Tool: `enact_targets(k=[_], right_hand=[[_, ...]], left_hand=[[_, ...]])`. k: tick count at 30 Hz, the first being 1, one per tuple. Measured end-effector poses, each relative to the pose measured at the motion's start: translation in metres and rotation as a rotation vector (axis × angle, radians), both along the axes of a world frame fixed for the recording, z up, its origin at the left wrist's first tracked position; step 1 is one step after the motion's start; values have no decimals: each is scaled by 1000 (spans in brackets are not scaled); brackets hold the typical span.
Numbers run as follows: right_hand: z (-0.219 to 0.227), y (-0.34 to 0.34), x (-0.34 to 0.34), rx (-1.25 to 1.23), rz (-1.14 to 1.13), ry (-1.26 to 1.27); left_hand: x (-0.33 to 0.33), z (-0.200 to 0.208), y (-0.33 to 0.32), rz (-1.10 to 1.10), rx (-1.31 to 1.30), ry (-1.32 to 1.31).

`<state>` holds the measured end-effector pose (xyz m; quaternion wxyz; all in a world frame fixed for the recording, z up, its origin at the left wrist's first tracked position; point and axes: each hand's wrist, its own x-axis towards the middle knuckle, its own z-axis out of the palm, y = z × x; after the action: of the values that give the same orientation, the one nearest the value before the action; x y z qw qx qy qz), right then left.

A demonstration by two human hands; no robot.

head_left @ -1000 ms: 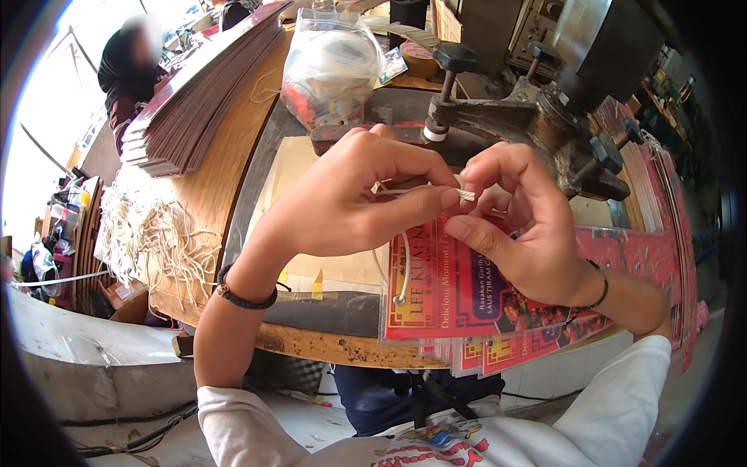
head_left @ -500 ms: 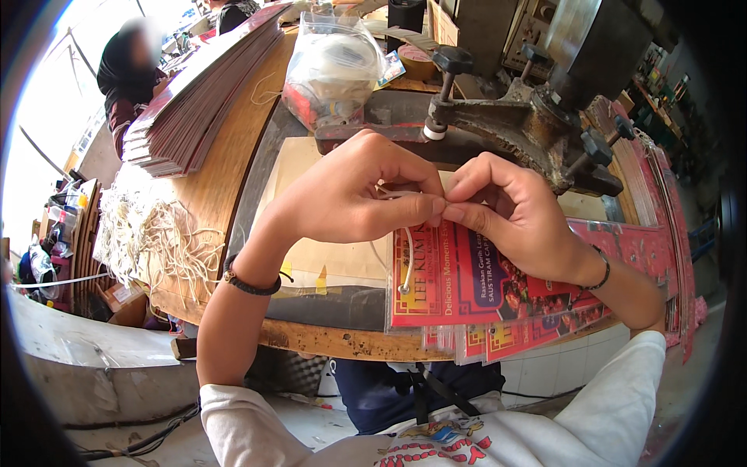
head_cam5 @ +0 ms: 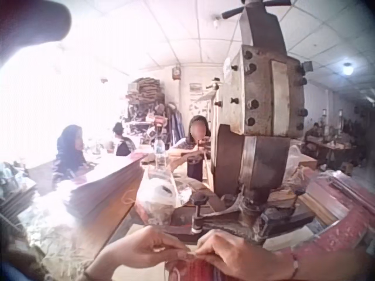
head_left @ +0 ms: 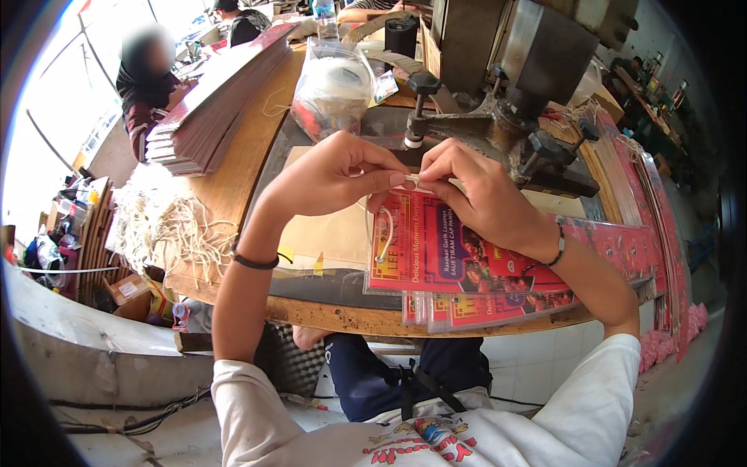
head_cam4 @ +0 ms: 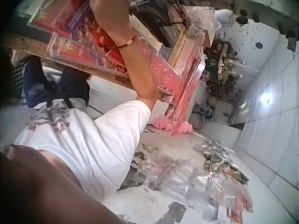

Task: The person uses a wooden handle tool to punch holes through a stack of packaged items and loops a white cord through them to tie them together.

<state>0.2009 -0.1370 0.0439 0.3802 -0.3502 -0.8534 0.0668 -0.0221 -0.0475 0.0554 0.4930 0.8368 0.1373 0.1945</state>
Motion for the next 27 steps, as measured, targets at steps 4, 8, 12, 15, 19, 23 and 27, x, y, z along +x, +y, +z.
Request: enact_targets(k=[4,8,12,15,19,23,27], right_hand=[[1,0,2,68,26,38],[1,-4,1,91,57,143],[2,-13,-5,100,119,161],[5,-12,-4,139,171,142],[7,-12,-2,137,174,154],[9,-10,0,157,160,135],[3,-10,-1,131,138,194]], left_hand=[[-2,7,-34,238,96,0],[-14,-1,-63,504,258,48],[-17,-5,-82,589,512,-72],[-4,8,-91,573,490,-96],[9,10,-102,645,270,-158],[18,-4,-107,713,90,-248],[20,-11,-103,687,-75,-317]])
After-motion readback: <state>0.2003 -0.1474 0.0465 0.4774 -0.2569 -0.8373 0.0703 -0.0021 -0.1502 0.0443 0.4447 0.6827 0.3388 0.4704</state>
